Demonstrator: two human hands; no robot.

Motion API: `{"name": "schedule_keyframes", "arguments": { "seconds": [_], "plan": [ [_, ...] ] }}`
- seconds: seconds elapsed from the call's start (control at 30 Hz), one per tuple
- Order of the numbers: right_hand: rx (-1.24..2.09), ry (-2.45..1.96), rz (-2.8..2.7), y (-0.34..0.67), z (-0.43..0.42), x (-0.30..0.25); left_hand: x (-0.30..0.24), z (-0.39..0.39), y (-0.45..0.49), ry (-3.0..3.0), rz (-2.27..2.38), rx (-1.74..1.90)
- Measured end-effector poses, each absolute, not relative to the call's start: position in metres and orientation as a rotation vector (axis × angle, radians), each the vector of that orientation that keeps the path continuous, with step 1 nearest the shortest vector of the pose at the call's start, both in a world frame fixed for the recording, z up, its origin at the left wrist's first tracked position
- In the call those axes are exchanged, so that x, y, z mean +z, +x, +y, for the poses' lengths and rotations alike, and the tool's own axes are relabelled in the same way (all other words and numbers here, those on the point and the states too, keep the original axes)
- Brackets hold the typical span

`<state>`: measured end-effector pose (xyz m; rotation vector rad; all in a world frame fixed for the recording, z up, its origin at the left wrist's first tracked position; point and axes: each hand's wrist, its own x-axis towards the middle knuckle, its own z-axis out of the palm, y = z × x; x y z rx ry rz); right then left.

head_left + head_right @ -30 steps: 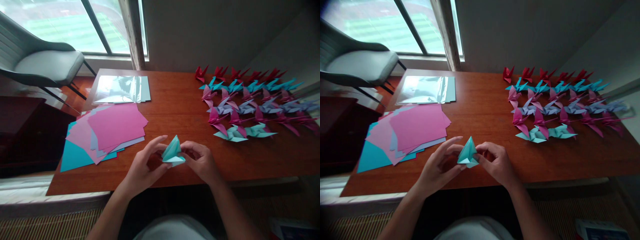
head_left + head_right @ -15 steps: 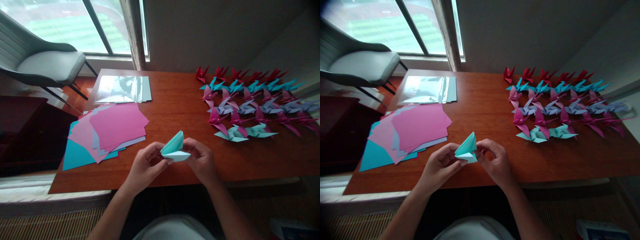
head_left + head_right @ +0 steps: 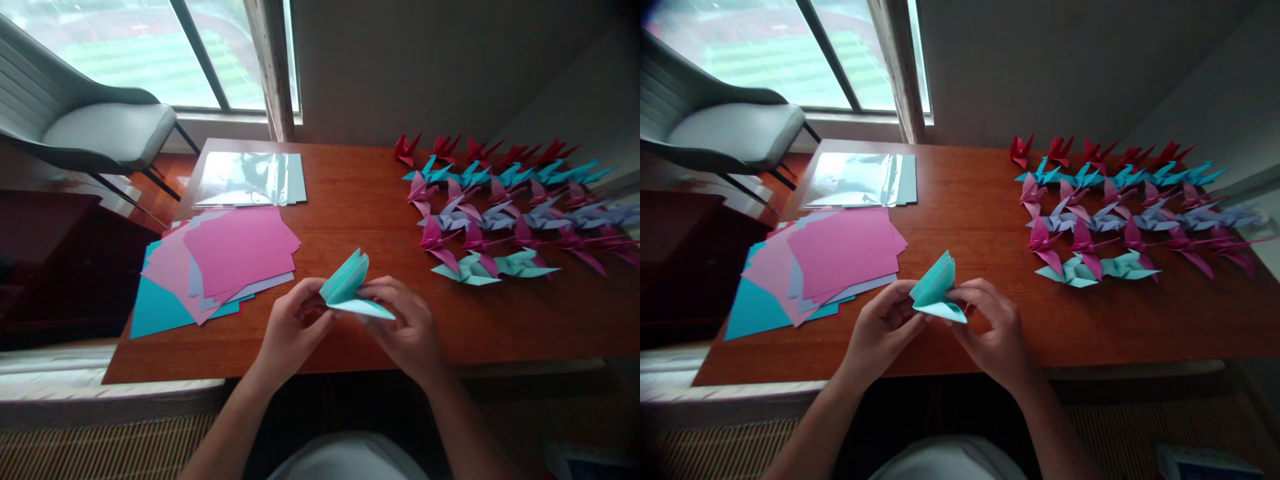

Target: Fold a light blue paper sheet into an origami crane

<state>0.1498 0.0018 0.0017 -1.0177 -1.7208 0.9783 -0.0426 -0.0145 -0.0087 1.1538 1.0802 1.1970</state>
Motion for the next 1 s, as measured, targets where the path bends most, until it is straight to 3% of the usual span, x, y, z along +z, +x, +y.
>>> {"name": "schedule_keyframes", "arguments": {
  "seconds": [0.7,0.9,1.0],
  "plan": [
    [0.684,-0.98,-1.87,0.148,0.002,0.014,-0.006,-0.018,-0.043,1.276,1.168,1.118],
    [0.797,-1.056,-1.717,0.147,0.002,0.006,-0.005,-0.016,-0.042,1.236,1.148,1.132],
    [1.033,-1.119,-1.57,0.148,0.006,-0.003,-0.005,-0.016,-0.043,1.237,1.144,1.108]
  ]
}}
